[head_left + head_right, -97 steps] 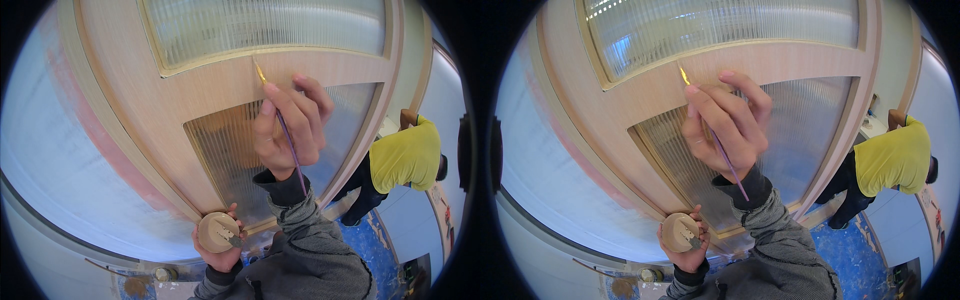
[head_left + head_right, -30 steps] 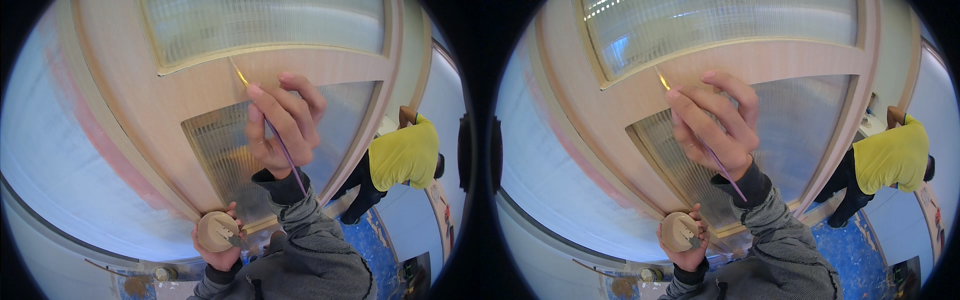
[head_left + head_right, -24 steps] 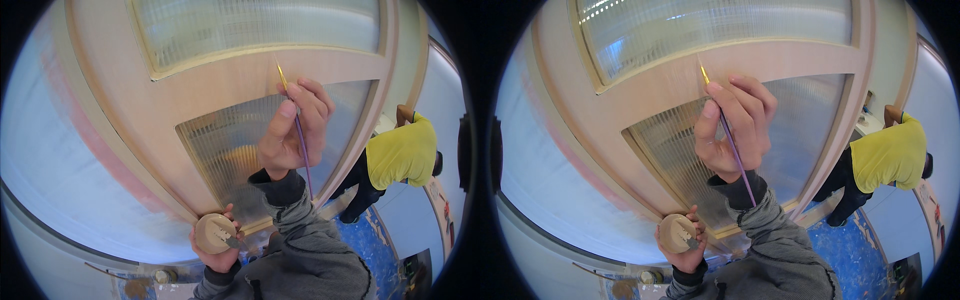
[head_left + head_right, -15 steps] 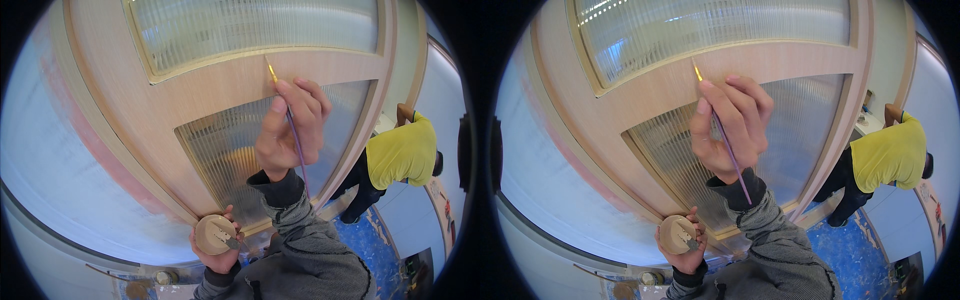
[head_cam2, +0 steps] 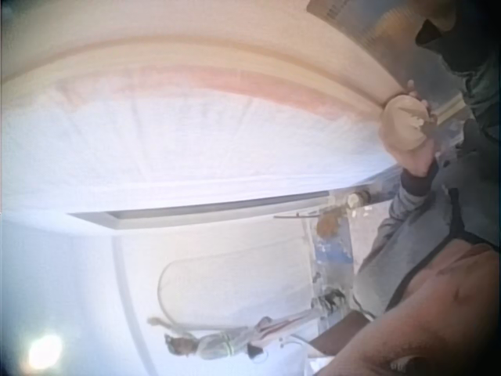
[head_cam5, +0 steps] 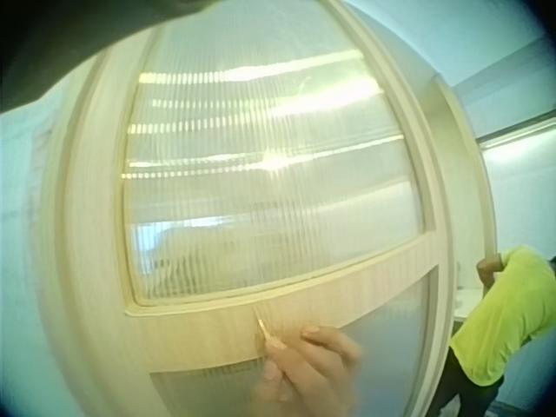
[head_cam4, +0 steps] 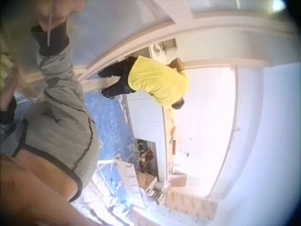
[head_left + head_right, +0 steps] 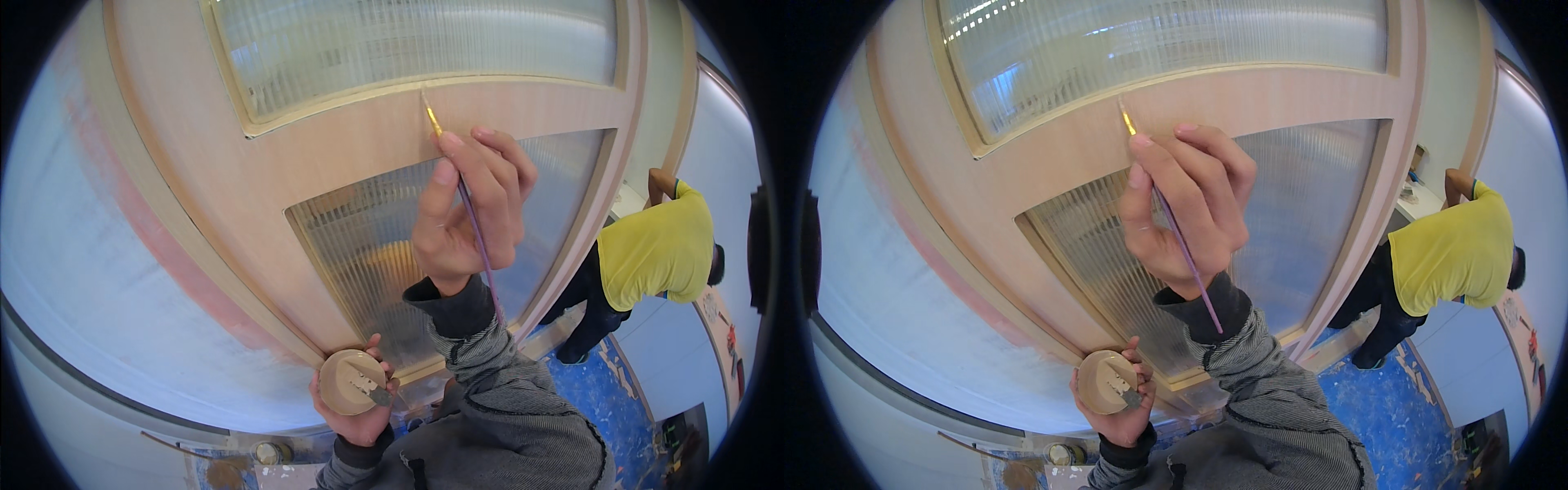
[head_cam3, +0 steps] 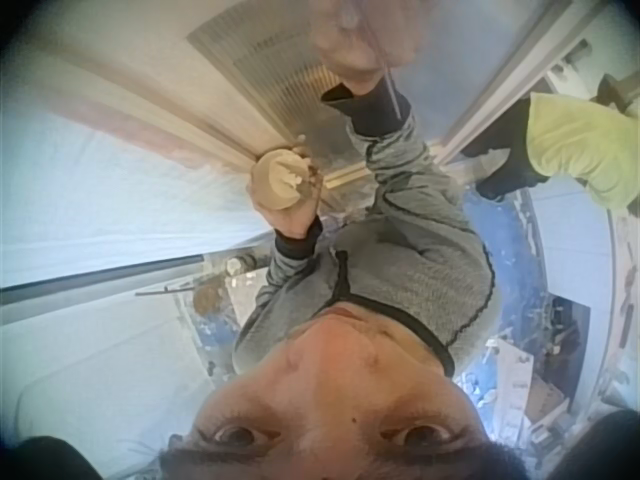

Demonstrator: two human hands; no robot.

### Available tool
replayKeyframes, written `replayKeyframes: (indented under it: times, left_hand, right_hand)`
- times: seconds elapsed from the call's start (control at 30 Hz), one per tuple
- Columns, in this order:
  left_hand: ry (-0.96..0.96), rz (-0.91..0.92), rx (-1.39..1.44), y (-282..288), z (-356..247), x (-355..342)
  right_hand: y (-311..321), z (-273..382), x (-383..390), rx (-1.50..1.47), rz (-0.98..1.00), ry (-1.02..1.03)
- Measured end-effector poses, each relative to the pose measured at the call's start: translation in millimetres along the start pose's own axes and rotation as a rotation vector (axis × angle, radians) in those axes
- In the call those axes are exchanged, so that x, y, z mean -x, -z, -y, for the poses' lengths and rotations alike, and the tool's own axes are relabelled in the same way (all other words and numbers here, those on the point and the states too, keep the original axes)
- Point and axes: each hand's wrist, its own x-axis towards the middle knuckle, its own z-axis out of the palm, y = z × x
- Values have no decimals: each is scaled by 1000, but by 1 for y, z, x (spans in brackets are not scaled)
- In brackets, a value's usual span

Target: The person uses a small paintbrush to apply a light-colored finish to the wooden frame of a glass door. They repeatedly dip the brush into a small container held in the left hand and carefully paint the edges and corners of the frame.

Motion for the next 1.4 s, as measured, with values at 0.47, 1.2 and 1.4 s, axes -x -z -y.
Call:
replayKeyframes:
  times: [0.47,1.2,1.4]
  left_hand:
    - [-15,19,-39,2,0,-1]
    - [-3,23,-30,3,-2,-1]
    - [3,55,-20,7,-3,-1]
  right_hand:
    - [-3,3,-2,-21,12,21]
    - [-11,19,-6,-194,59,42]
    - [-14,18,-5,-163,54,61]
